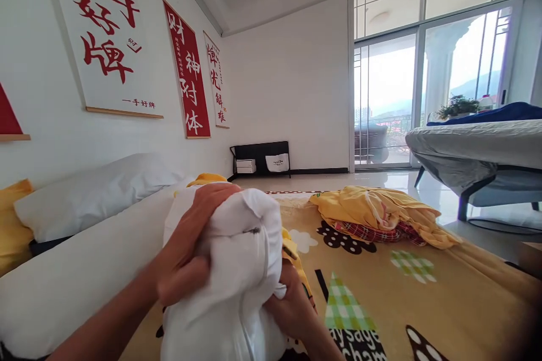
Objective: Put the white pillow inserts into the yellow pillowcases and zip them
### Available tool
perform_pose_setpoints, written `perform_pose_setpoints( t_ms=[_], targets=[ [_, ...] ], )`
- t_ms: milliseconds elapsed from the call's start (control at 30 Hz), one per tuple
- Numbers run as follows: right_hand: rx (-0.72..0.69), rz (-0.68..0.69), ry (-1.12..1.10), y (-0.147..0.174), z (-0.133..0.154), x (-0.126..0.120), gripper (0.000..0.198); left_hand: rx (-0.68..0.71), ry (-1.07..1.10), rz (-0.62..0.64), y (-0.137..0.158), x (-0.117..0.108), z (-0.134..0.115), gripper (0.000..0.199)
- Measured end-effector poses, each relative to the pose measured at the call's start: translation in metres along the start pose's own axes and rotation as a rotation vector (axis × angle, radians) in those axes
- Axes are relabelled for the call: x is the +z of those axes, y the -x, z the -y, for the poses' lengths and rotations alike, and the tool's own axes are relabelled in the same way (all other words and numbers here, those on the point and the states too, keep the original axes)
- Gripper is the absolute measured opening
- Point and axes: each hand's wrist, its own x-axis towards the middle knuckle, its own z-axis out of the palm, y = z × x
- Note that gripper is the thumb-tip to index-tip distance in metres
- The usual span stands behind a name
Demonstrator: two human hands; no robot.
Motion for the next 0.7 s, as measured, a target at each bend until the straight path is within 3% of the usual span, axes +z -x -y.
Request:
perform_pose_setpoints(
  t_ms=[67,233,367,433,567,700],
  targets=[
    [-0.016,0.074,0.023,-0.004,0.004,0.005,0.024,-0.003,-0.063,-0.101,0.011,0.005,-0.005,0.06],
    [-0.125,0.159,0.23,-0.006,-0.001,0.015,0.038,0.104,-0.457,0.033,0.048,0.031,-0.021,0.052],
    [-0.108,0.186,0.232,-0.001,-0.005,0.026,0.024,0.184,-0.681,0.109,0.077,0.045,-0.031,0.044],
    [-0.058,0.125,0.101,-0.002,-0.002,0.032,0.016,0.145,-0.688,0.162,0.085,0.044,-0.034,0.042],
    [-0.001,0.052,-0.155,-0.003,0.006,0.04,0.024,0.016,-0.582,0.226,0.086,0.037,-0.039,0.039],
    [-0.05,0.002,-0.138,0.007,0.003,0.039,0.03,-0.026,-0.543,0.124,0.101,0.024,-0.033,0.048]
  ],
)
